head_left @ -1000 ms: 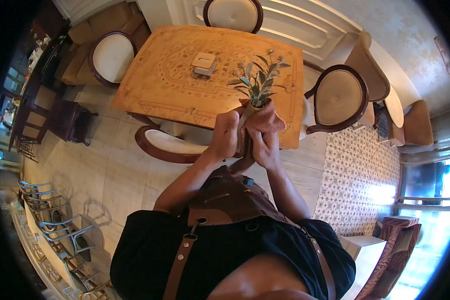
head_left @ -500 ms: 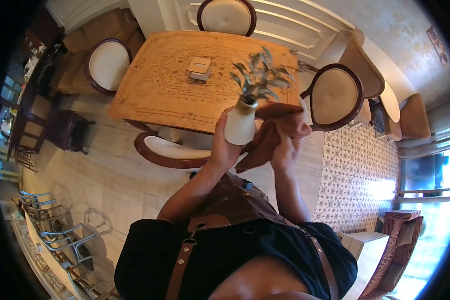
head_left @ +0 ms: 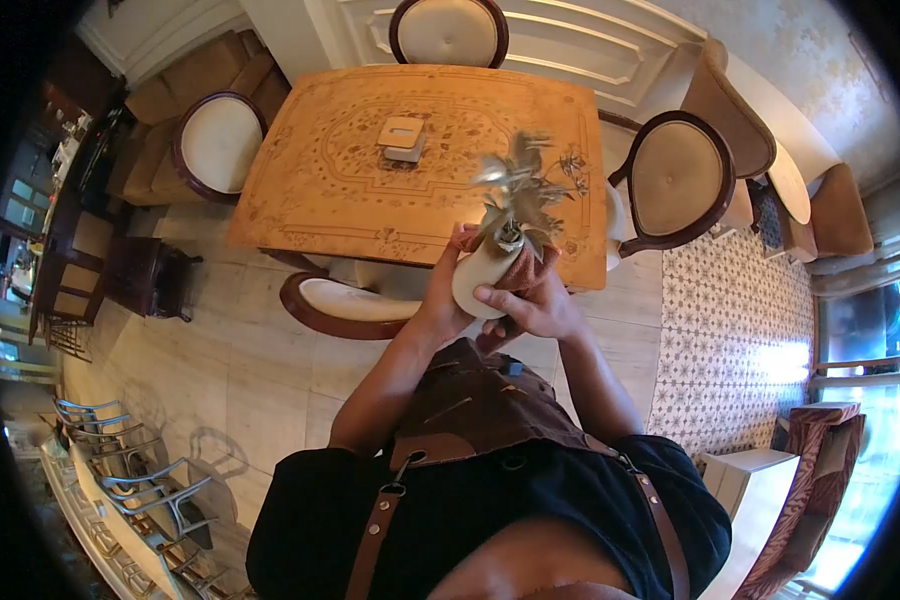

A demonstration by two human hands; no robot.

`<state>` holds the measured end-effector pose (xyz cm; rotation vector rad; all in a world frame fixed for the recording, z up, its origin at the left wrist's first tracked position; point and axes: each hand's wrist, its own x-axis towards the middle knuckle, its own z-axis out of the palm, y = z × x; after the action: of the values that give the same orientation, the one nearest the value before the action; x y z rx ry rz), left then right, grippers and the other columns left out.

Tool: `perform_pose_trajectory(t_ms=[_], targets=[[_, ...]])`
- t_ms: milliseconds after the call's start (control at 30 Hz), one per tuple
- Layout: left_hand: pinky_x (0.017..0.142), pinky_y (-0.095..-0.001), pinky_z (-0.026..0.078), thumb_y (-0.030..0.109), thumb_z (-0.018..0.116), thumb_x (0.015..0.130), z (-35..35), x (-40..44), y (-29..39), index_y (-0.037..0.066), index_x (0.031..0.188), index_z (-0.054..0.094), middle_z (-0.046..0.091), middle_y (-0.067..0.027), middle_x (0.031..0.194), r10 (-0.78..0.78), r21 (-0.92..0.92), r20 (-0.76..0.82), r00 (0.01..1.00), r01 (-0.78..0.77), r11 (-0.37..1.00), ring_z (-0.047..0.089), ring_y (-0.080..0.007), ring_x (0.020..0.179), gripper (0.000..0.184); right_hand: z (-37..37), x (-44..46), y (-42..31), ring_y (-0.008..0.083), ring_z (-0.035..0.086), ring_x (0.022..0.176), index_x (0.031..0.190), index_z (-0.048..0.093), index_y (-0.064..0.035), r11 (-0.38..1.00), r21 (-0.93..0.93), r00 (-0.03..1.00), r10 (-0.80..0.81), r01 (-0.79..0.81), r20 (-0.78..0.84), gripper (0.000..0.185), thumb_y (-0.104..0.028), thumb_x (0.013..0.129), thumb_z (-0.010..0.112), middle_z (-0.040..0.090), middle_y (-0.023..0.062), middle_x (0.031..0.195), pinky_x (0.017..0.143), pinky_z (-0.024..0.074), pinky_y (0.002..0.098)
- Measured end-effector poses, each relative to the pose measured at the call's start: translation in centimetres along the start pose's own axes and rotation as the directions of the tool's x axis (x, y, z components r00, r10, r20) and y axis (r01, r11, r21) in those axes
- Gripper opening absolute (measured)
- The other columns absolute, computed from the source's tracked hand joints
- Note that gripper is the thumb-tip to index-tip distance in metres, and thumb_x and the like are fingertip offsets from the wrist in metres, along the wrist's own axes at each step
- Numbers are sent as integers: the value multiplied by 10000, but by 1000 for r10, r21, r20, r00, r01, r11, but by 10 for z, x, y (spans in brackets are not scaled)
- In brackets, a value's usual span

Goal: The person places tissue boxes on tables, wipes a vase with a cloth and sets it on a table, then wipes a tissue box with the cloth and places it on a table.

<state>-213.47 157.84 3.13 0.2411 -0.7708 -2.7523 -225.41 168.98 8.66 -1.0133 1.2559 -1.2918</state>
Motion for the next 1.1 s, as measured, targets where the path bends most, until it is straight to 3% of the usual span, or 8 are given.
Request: perform_pose_trajectory(t_ms=[233, 300, 567, 667, 767, 867, 933, 1100], targets=[[934, -314, 479, 615, 438, 972, 14, -5, 9, 62, 1407, 383, 556, -103, 1251, 352, 586, -129, 927, -215, 781, 568, -192, 1113, 705, -7, 21, 19, 399, 495, 1161, 1207, 587, -18, 693, -626, 880, -474, 356, -24, 417, -243, 868, 681, 590, 202, 1161, 1061, 329, 495], [939, -313, 467, 459, 623, 942, 24, -7, 9, 20, 1386, 386, 559, -103, 1234, 383, 939, -4, 924, -129, 320, 565, -192, 1106, 668, -8, 31, 31, 417, 490, 1159, 1235, 581, -36, 631, -721, 873, -482, 287, -74, 444, -194, 830, 670, 570, 220, 1210, 1072, 325, 491], [943, -312, 449, 335, 694, 921, 15, 2, 7, 25, 1295, 516, 573, -68, 1225, 394, 614, -133, 910, -236, 753, 552, -148, 1093, 517, -4, 26, 40, 395, 411, 1308, 1244, 560, 7, 412, -845, 771, -637, 342, 1, 433, -226, 881, 589, 537, 207, 1292, 1157, 208, 537], [954, -315, 438, 348, 684, 927, -9, 8, -3, 27, 1302, 524, 590, -52, 1204, 428, 668, -183, 885, -207, 714, 549, -147, 1096, 519, 5, 28, 40, 401, 365, 1347, 1267, 548, 27, 668, -497, 694, -700, 554, -168, 434, -259, 942, 510, 514, 211, 1324, 1171, 160, 545], [1031, -338, 399, 331, 702, 906, 12, 14, 5, 28, 1377, 475, 561, -72, 1288, 335, 624, -88, 938, -210, 752, 516, -165, 1193, 604, 14, 40, 75, 303, 437, 1290, 1341, 472, 12, 904, 75, 675, -257, 421, -692, 514, -368, 995, 449, 504, 178, 1355, 1126, 276, 444], [985, -325, 424, 288, 709, 904, 2, 21, 4, 32, 1321, 518, 593, -68, 1229, 402, 771, -60, 914, -213, 599, 554, -150, 1113, 525, 20, 50, 82, 253, 517, 1220, 1374, 437, -7, 652, 618, 677, 211, 440, -705, 581, -470, 1023, 409, 522, 156, 1344, 1073, 384, 397], [958, -308, 430, 257, 702, 912, 4, 23, 2, 37, 1219, 568, 608, -68, 1189, 447, 757, -116, 887, -212, 618, 558, -139, 1081, 401, 15, 48, 66, 306, 576, 1152, 1318, 485, -41, 422, 819, 814, 261, 388, -520, 578, -522, 1011, 396, 582, 150, 1251, 1003, 451, 458], [921, -302, 440, 292, 694, 920, -30, 41, 18, 60, 1161, 594, 618, -46, 1132, 447, 750, -168, 879, -181, 637, 561, -131, 1050, 349, 2, 62, 100, 318, 562, 1170, 1300, 499, -68, 454, 802, 877, 86, 388, -473, 553, -525, 1007, 390, 592, 142, 1237, 988, 464, 476]])
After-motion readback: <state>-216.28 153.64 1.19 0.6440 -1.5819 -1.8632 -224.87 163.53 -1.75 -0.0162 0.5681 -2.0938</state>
